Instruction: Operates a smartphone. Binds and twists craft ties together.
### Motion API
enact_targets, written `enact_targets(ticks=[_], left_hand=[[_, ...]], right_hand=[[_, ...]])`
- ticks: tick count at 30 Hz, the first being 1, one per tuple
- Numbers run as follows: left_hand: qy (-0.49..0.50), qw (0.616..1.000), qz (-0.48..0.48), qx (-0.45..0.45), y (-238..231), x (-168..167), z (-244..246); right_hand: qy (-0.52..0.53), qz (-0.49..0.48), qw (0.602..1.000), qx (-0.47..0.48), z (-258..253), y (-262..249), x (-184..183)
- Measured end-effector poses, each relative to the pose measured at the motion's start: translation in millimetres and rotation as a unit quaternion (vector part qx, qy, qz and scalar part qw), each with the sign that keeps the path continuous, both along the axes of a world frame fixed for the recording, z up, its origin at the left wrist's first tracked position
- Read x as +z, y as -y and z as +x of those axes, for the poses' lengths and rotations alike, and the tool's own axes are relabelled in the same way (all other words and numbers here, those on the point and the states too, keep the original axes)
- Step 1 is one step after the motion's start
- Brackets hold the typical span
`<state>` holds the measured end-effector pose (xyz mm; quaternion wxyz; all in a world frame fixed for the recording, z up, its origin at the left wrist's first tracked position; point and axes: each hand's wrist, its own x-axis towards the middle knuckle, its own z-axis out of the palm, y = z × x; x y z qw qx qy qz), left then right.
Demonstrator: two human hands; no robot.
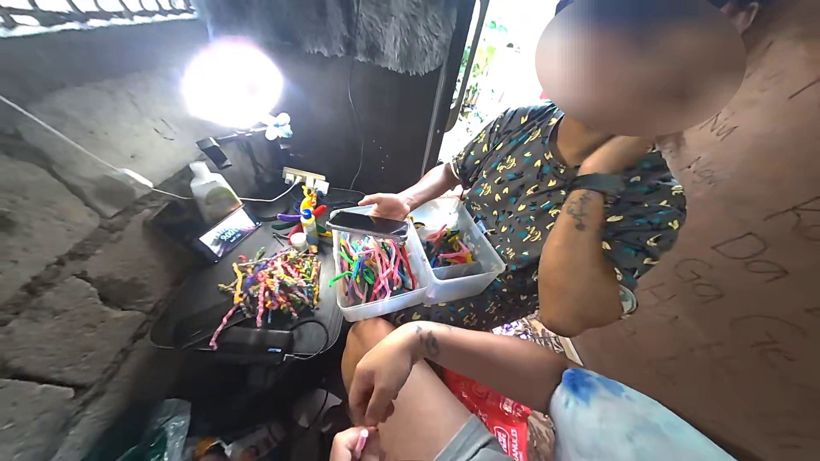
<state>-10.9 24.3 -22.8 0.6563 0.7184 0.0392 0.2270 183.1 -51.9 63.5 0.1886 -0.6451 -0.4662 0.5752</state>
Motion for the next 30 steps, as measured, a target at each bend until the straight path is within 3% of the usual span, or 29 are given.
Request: enact_targets(ticks=[5, 10, 13, 19, 23, 27, 30], left_hand=[[-0.017, 0.991, 0.130, -0.002, -2.0, -0.7, -1.9], [-0.027, 0.972, 0.230, 0.030, 4.2, 7.4, 0.3], [0.006, 0.977, 0.212, 0.001, 7.2, 3.8, 2.2], [0.009, 0.972, 0.234, -0.017, 13.9, 12.1, 5.1], [0.005, 0.968, 0.248, -0.027, 12.9, 14.8, 7.4], [-0.040, 0.981, 0.188, -0.005, 12.2, 13.3, 9.8], [-0.129, 0.989, 0.075, 0.022, 8.1, 14.7, 11.3]], right_hand=[[0.012, -0.123, 0.992, -0.022, -3.0, -8.3, 2.4], [0.028, -0.065, 0.995, 0.063, 12.1, -1.7, -3.4], [-0.051, -0.027, 0.991, 0.120, 21.2, 5.0, -24.3], [-0.119, -0.137, 0.965, 0.191, 30.8, 1.5, -20.5], [-0.077, -0.175, 0.963, 0.193, 29.1, -3.3, -16.1], [0.081, -0.088, 0.976, 0.179, 20.3, -4.9, -8.1], [0.165, 0.081, 0.973, 0.142, 13.5, 2.0, -6.3]])
